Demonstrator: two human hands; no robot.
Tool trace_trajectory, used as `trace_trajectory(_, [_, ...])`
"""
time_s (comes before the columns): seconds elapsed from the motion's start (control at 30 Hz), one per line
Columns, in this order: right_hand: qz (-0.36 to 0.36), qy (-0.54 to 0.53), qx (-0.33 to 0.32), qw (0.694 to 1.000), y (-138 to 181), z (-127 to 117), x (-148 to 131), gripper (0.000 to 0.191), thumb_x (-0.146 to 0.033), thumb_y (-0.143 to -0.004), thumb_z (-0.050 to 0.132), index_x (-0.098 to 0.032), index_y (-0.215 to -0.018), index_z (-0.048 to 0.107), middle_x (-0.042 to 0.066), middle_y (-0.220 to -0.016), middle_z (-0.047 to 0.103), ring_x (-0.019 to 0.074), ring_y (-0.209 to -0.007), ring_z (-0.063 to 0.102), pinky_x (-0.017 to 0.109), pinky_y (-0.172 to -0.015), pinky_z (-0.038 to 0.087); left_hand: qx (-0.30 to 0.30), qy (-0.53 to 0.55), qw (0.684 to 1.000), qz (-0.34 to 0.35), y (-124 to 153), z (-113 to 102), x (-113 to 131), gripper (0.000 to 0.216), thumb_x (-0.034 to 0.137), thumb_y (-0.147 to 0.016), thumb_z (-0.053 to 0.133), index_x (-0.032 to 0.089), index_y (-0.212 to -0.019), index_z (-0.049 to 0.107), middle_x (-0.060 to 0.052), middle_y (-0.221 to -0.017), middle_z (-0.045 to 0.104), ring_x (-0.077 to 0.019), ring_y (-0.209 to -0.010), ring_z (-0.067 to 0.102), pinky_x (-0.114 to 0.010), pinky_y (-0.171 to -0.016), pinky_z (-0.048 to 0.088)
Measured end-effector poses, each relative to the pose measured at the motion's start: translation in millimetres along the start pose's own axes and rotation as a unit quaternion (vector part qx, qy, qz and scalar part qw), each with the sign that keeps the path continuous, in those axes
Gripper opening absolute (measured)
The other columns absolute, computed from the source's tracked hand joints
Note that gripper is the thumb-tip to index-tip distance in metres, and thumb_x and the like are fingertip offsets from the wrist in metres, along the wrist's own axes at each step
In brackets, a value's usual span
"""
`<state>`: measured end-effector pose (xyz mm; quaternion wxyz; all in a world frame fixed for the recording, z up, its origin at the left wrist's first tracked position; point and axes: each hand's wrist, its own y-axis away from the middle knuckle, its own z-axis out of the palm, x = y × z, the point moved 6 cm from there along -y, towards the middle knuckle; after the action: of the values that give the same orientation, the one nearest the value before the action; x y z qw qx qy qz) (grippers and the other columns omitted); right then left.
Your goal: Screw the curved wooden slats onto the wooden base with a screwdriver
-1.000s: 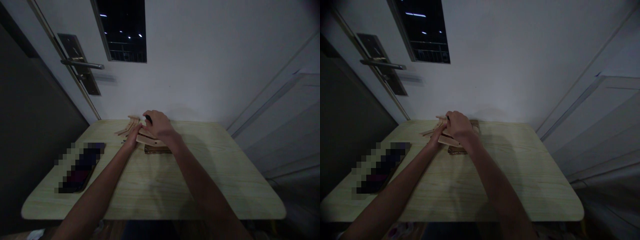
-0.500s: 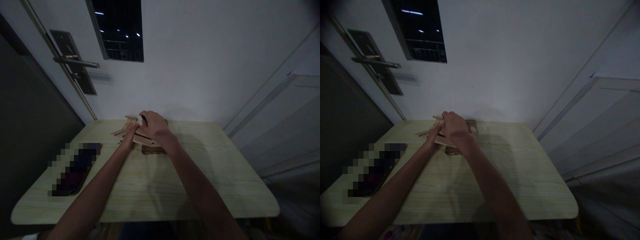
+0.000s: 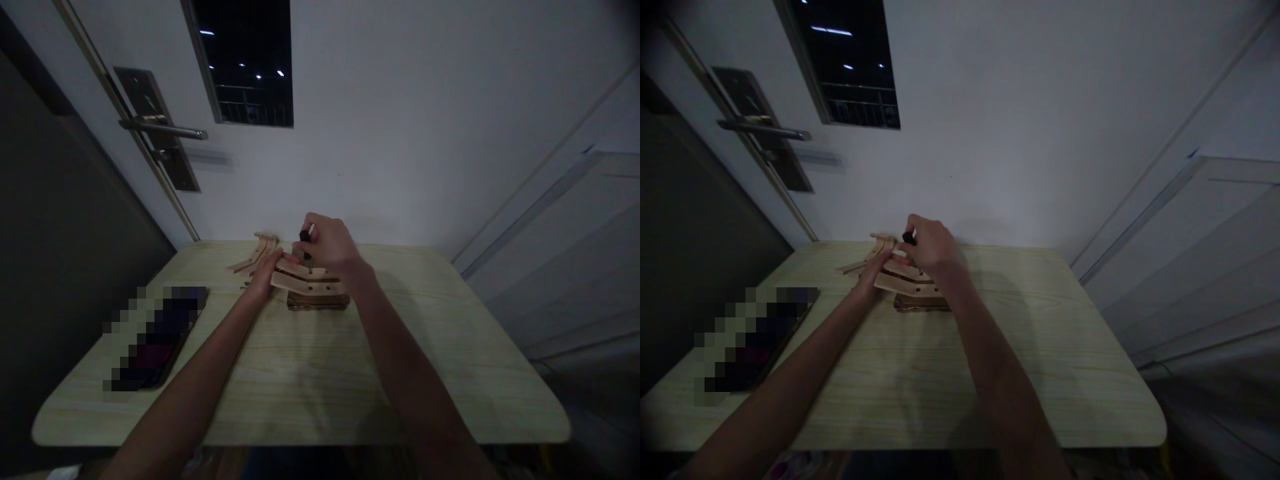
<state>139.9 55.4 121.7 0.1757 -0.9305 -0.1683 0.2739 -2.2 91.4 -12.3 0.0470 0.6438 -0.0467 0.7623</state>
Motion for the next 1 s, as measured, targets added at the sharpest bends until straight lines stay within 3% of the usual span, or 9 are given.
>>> trace_trajectory(0.23, [0.03, 0.12, 0.012, 0.992, 6.5, -3.1, -6.0, 0.018, -0.034, -0.085, 0.062, -0.02, -0.097, 0.064, 0.007, -0.085, 0.069, 0.0181, -0.073, 0.059, 0.028, -0.06, 0.033, -0.005, 0.009, 1.0, -0.015, -0.8, 1.7, -1.5, 0.045, 0.06, -0.078, 0.055, 0.018, -0.069, 0.068, -0.007, -0.059, 0.068, -0.0223, -0.058, 0.065, -0.031, -0.056, 0.047])
trace_trajectory(0.33, [0.0, 0.102, -0.011, 0.995, 7.3, -0.5, -11.1, 0.015, -0.032, -0.088, 0.06, -0.023, -0.1, 0.064, 0.005, -0.09, 0.071, 0.0174, -0.077, 0.06, 0.027, -0.061, 0.033, -0.009, 0.005, 1.0, -0.01, 0.2, 2.1, -0.2, 0.045, 0.059, -0.078, 0.055, 0.017, -0.072, 0.07, -0.007, -0.059, 0.068, -0.0223, -0.058, 0.065, -0.03, -0.055, 0.046])
trace_trajectory(0.47, [0.006, 0.08, -0.04, 0.996, 7.3, -3.3, -8.5, 0.015, -0.038, -0.087, 0.063, -0.024, -0.087, 0.068, 0.003, -0.084, 0.07, 0.0159, -0.074, 0.059, 0.027, -0.061, 0.032, -0.008, -0.009, 1.0, 0.016, 0.6, 0.8, 2.3, 0.046, 0.058, -0.079, 0.055, 0.016, -0.073, 0.071, -0.007, -0.062, 0.069, -0.0199, -0.056, 0.063, -0.029, -0.055, 0.046])
trace_trajectory(0.73, [-0.039, -0.004, -0.041, 0.998, 9.0, -18.0, 1.9, 0.014, -0.021, -0.088, 0.06, -0.021, -0.099, 0.069, 0.002, -0.082, 0.07, 0.0142, -0.074, 0.059, 0.026, -0.07, 0.041, -0.009, -0.003, 1.0, 0.01, 2.8, 2.6, 1.5, 0.047, 0.061, -0.079, 0.054, 0.017, -0.072, 0.07, -0.007, -0.064, 0.069, -0.02, -0.058, 0.062, -0.03, -0.057, 0.045])
trace_trajectory(1.0, [-0.056, -0.077, -0.012, 0.995, -0.3, -11.2, 4.1, 0.013, -0.012, -0.086, 0.06, -0.016, -0.093, 0.071, 0.007, -0.095, 0.072, 0.0142, -0.085, 0.065, 0.026, -0.078, 0.047, -0.011, -0.025, 1.0, 0.015, 3.6, 2.3, 4.2, 0.048, 0.062, -0.079, 0.053, 0.018, -0.072, 0.07, -0.008, -0.065, 0.069, -0.0203, -0.06, 0.062, -0.029, -0.056, 0.045])
